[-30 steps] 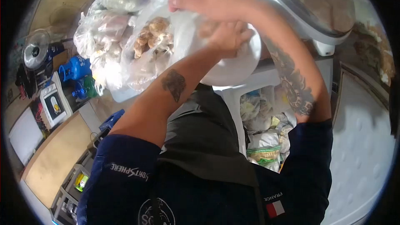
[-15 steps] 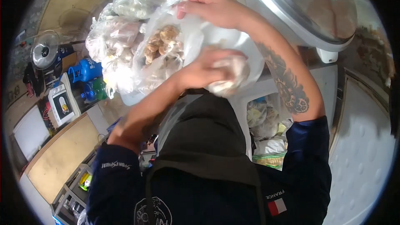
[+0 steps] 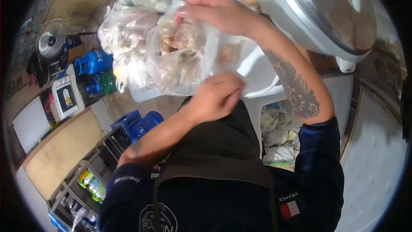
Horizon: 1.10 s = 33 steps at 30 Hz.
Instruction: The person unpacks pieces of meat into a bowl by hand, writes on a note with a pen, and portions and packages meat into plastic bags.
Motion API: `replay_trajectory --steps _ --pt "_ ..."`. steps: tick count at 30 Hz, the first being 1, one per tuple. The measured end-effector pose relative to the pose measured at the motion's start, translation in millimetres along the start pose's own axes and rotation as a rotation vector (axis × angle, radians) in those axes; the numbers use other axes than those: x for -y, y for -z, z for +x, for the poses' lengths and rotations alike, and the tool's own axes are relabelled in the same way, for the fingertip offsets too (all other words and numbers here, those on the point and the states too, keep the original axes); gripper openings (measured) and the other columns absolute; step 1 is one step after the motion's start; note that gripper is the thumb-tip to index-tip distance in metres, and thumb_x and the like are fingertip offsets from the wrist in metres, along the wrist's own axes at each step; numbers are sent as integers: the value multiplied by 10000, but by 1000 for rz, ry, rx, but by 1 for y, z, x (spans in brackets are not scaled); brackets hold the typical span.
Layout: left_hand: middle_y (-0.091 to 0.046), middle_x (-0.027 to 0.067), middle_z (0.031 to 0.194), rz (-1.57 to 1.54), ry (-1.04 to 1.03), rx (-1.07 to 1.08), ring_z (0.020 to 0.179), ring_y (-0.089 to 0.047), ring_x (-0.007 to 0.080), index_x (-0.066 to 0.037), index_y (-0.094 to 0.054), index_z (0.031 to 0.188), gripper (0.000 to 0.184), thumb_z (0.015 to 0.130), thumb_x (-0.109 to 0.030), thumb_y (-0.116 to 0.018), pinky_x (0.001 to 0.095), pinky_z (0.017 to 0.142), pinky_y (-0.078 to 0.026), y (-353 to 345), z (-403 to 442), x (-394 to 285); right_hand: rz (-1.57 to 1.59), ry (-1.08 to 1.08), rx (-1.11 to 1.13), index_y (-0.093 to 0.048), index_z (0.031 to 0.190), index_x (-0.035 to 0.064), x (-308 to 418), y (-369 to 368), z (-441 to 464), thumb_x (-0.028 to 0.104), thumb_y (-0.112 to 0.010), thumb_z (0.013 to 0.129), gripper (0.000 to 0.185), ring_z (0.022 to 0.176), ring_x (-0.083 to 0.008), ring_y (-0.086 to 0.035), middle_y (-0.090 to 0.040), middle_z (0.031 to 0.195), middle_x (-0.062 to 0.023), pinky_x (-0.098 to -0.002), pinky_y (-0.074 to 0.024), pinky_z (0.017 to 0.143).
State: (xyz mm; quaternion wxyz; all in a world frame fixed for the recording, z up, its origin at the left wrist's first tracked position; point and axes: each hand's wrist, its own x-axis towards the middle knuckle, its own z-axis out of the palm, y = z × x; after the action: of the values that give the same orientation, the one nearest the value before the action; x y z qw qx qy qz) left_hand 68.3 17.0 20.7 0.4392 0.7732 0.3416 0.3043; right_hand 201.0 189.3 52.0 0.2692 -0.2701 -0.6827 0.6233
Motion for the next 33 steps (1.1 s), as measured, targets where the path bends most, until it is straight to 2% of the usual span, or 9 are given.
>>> replay_trajectory --steps 3,5,9,13,16,22,24,27,33 --pt "-652 155 1138 1019 89 -28 1165 -577 360 -65 -583 1242 443 813 -47 -691 444 951 -490 -69 22 105 57 4 52 -763 1093 76 11 -10 -2 296 -589 1010 292 720 -45 -492 -618 795 55 -226 -421 661" --pt "-617 158 1213 435 344 -144 1081 -603 360 -48 -604 1217 476 751 -32 -703 440 920 -500 -74 37 147 97 -18 54 -728 1203 90 16 -16 -12 270 -567 1009 310 636 -32 -437 -495 699 86 -215 -384 587" --pt "-613 151 1230 209 364 457 1069 -619 332 -60 -615 1258 557 714 -74 -732 427 911 -504 -40 37 96 234 -120 -27 -655 1327 86 9 -11 -38 212 -523 1005 371 610 -33 -400 -412 651 86 -219 -373 581" --pt "-602 120 1261 -601 165 380 1139 -611 227 -43 -559 1333 660 702 -84 -750 350 941 -517 47 14 13 318 -108 -89 -669 1323 101 -14 -12 -50 224 -537 1003 368 606 -39 -378 -382 631 72 -228 -367 588" --pt "-649 96 1225 -725 377 -156 1062 -655 235 -71 -526 1396 641 785 -155 -699 356 932 -520 96 -3 38 350 -113 -30 -681 1301 80 4 -24 -40 234 -534 1006 364 600 -48 -389 -388 630 68 -235 -390 599" --pt "-698 253 1031 865 506 16 980 -683 431 -74 -377 1509 878 837 -475 -774 478 865 -536 160 -93 88 212 61 -190 -716 1249 80 37 -29 5 203 -527 999 337 611 -56 -397 -427 648 63 -229 -357 588" --pt "-701 260 905 852 845 380 975 -665 475 -72 -475 1443 832 809 -510 -789 519 862 -525 190 -75 14 239 128 -192 -727 1230 93 41 -25 19 202 -508 1010 329 602 -56 -388 -450 662 58 -214 -339 582" --pt "-503 110 522 534 664 287 507 -408 141 14 -616 628 432 878 -296 -784 359 493 -356 257 -99 -32 75 224 -17 -735 1177 54 78 -48 12 209 -505 1017 320 569 -67 -393 -557 697 13 -224 -381 596" --pt "-562 70 685 283 321 162 673 -521 200 -33 -434 545 481 725 -108 -874 352 633 -383 266 -113 -97 -28 253 132 -722 1032 3 68 -45 -7 87 -477 962 268 735 -171 -613 -695 930 -105 -304 -510 790"
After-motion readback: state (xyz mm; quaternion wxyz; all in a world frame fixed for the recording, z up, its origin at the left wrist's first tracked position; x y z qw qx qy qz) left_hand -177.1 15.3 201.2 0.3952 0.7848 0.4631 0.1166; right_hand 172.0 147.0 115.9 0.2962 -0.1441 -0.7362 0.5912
